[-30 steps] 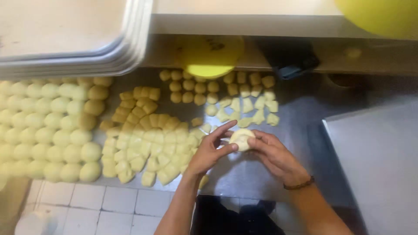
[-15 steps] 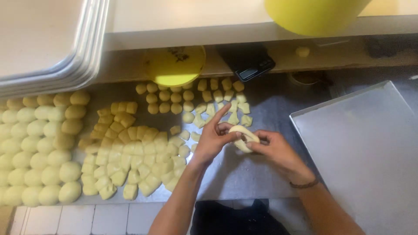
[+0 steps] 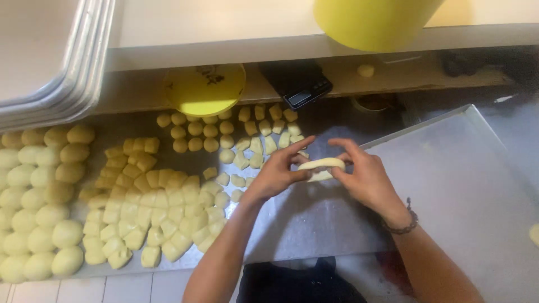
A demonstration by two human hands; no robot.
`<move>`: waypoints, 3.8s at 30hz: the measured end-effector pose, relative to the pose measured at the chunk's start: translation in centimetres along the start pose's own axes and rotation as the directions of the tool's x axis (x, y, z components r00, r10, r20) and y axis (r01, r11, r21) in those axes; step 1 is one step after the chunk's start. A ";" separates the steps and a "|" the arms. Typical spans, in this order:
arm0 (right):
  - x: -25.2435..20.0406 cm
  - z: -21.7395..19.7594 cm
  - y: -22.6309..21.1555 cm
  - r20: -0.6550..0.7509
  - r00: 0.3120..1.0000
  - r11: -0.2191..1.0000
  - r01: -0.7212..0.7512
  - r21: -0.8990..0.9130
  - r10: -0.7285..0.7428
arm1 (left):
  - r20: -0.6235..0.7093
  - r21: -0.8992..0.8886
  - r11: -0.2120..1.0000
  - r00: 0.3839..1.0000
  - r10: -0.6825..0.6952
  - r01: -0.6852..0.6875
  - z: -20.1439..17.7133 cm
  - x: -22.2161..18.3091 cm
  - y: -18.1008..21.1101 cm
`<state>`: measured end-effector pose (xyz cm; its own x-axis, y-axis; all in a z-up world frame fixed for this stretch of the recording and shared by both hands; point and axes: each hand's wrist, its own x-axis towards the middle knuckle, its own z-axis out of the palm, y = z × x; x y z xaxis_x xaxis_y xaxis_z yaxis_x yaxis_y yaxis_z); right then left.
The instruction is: The recorder shapes portions of dough into rings and places them onto a baking tray.
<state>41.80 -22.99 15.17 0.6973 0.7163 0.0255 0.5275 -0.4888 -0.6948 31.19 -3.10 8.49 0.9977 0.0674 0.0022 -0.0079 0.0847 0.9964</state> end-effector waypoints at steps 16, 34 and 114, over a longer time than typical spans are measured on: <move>0.4 -0.3 2.9 0.522 0.850 0.439 -0.498 0.748 0.075 | -0.084 -0.140 0.990 0.996 -0.035 0.023 0.3 -0.8 -0.9; 0.5 -2.5 2.7 0.322 0.942 0.934 -0.198 0.298 0.097 | -0.063 0.112 0.990 0.995 -0.075 0.082 1.7 1.6 1.5; -9.3 0.4 8.4 0.062 0.914 0.530 -0.286 0.799 0.400 | 0.017 -0.024 0.991 0.991 -0.130 0.130 11.2 3.4 -6.1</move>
<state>39.56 -33.55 8.77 0.8187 0.4900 -0.2993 -0.3075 -0.0660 -0.9493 35.34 -14.51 3.40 0.9913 0.0386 -0.1256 0.1203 0.1171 0.9858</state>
